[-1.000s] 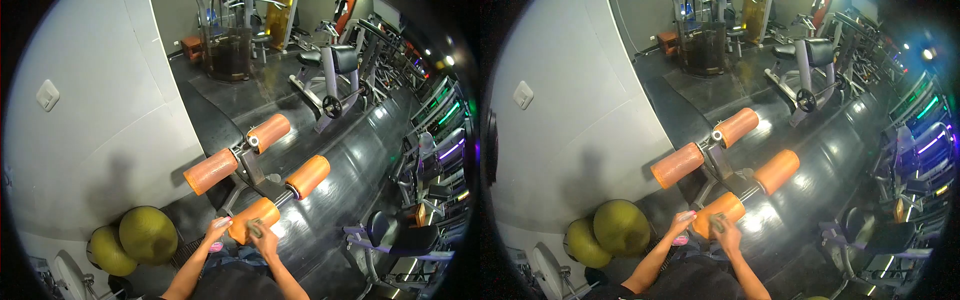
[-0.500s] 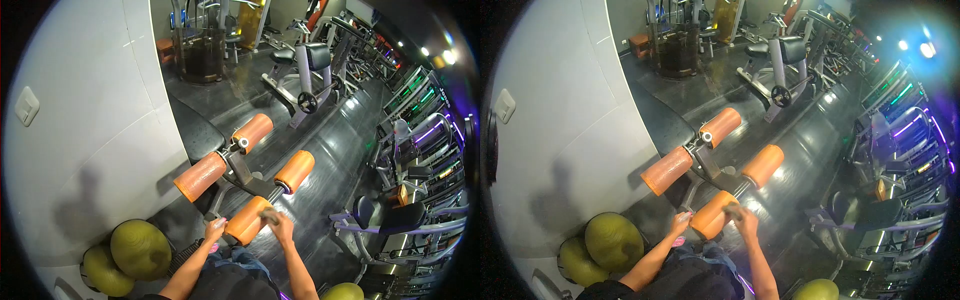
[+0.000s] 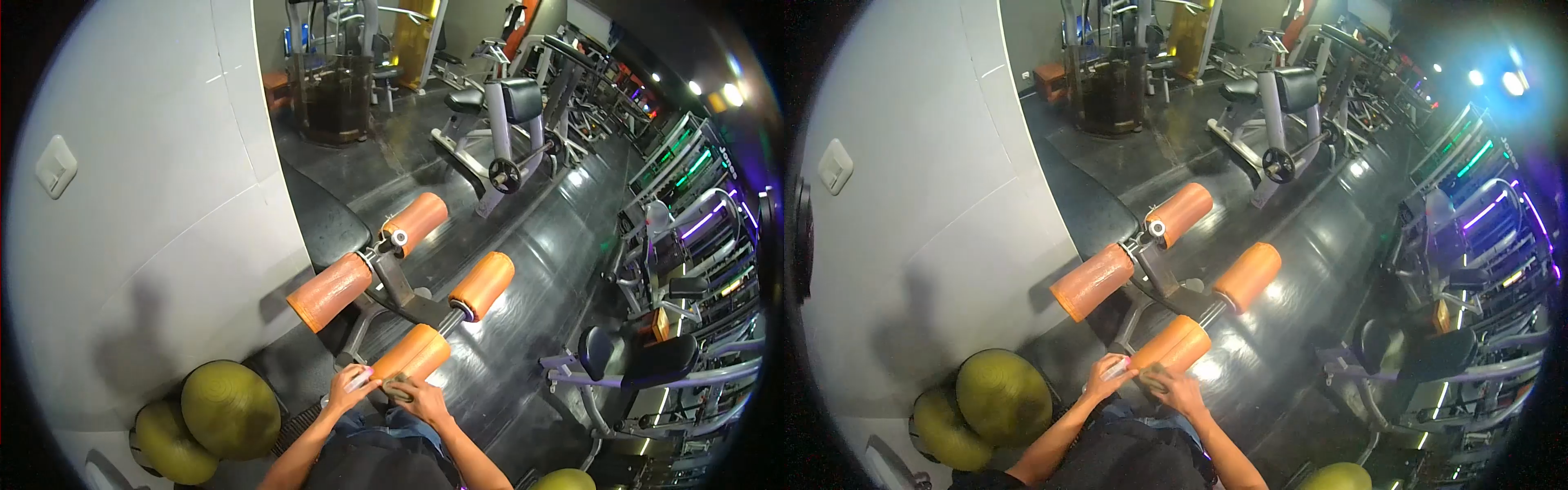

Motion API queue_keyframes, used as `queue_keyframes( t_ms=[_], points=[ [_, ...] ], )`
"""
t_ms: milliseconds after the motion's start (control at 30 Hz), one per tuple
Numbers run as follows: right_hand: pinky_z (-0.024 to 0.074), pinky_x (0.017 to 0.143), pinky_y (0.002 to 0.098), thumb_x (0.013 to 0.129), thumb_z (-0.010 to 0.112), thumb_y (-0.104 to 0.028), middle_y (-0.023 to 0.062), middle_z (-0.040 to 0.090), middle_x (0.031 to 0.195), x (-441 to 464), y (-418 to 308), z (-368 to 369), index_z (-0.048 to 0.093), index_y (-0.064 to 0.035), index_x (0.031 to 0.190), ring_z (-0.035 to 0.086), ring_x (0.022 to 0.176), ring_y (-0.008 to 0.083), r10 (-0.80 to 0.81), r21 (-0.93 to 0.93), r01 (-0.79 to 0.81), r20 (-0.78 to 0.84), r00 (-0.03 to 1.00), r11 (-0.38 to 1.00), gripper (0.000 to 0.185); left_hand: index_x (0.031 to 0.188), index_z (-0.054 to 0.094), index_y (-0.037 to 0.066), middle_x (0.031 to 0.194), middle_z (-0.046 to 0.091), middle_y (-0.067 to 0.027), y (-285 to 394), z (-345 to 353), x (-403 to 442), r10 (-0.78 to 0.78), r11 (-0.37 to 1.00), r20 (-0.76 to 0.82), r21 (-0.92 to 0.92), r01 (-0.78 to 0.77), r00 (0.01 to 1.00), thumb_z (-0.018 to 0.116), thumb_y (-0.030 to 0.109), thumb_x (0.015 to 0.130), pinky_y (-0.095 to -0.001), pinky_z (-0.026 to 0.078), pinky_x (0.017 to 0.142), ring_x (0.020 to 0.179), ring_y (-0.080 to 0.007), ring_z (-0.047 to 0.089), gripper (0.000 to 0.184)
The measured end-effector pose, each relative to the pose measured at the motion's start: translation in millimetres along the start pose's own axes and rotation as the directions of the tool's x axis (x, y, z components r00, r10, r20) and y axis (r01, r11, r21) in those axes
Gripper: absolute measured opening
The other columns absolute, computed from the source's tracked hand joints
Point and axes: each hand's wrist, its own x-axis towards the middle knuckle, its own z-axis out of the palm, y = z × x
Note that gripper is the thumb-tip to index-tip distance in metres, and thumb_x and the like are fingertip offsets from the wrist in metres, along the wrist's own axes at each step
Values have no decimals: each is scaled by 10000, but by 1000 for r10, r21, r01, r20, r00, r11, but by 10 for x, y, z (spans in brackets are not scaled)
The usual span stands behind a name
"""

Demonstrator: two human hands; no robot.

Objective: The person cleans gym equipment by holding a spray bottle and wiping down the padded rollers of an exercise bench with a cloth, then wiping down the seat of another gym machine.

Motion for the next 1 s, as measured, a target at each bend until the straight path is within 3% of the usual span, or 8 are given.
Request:
queue_keyframes(
  t_ms=[133,300,400,467,600,667,733,1000],
  points=[
    [577,722,406,782,787,-290,28,707,1077,302,272,-342,721,-319,1174,707,854,290,-60,-7,60,11,998,998,399,941,713,19,993,724,-92,72,96,-106,5,1000,-16,23,-4,1000,901,321,733,-333,566,734,834,-221,722,412],
    [573,752,401,770,789,-277,44,716,1000,793,757,-733,758,-252,1098,708,852,295,304,-13,-313,-208,930,950,330,995,699,-12,1049,724,-113,213,256,-227,-53,988,-93,143,66,994,918,339,707,-323,578,775,851,-218,728,505],
    [569,764,425,755,796,-294,54,718,1019,865,861,-603,759,-243,1101,705,880,318,309,-61,-326,-197,930,943,351,1018,694,-19,1092,723,-133,301,350,-305,-64,976,-140,196,91,988,923,357,689,-346,580,800,879,-232,733,550],
    [576,729,421,740,779,-343,39,729,1010,819,760,-425,765,-225,1067,715,835,305,236,-84,-263,-241,941,961,348,1040,693,-21,1134,717,-153,293,425,-352,-13,962,-219,265,73,976,930,363,670,-364,575,832,933,-269,730,583],
    [578,767,430,736,801,-304,77,725,1098,572,440,119,760,-210,1084,714,865,317,36,-96,-37,-9,999,995,362,1103,691,-15,1123,719,-163,86,515,-434,-33,977,-253,194,84,967,931,330,675,-350,563,857,985,-249,720,600],
    [576,777,431,742,801,-289,86,720,1096,398,123,93,753,-211,1097,711,893,321,-117,68,120,-49,992,990,367,1156,688,3,1101,728,-158,152,511,-429,-317,948,-221,-51,313,923,919,274,704,-330,549,852,1018,-185,698,576],
    [576,774,430,748,799,-284,80,719,1086,336,112,79,750,-223,1099,710,899,314,-155,52,155,-5,988,987,359,1187,686,19,1050,735,-128,206,530,-438,-216,976,-272,-89,199,938,900,229,729,-313,536,821,966,-124,670,548],
    [562,741,398,745,805,-208,41,718,977,611,926,-515,756,-239,1113,706,842,286,167,100,-144,-277,946,984,372,1110,706,43,889,708,-66,290,571,-414,-358,926,-286,11,377,889,890,270,752,-319,526,751,817,-130,648,462]
  ],
)
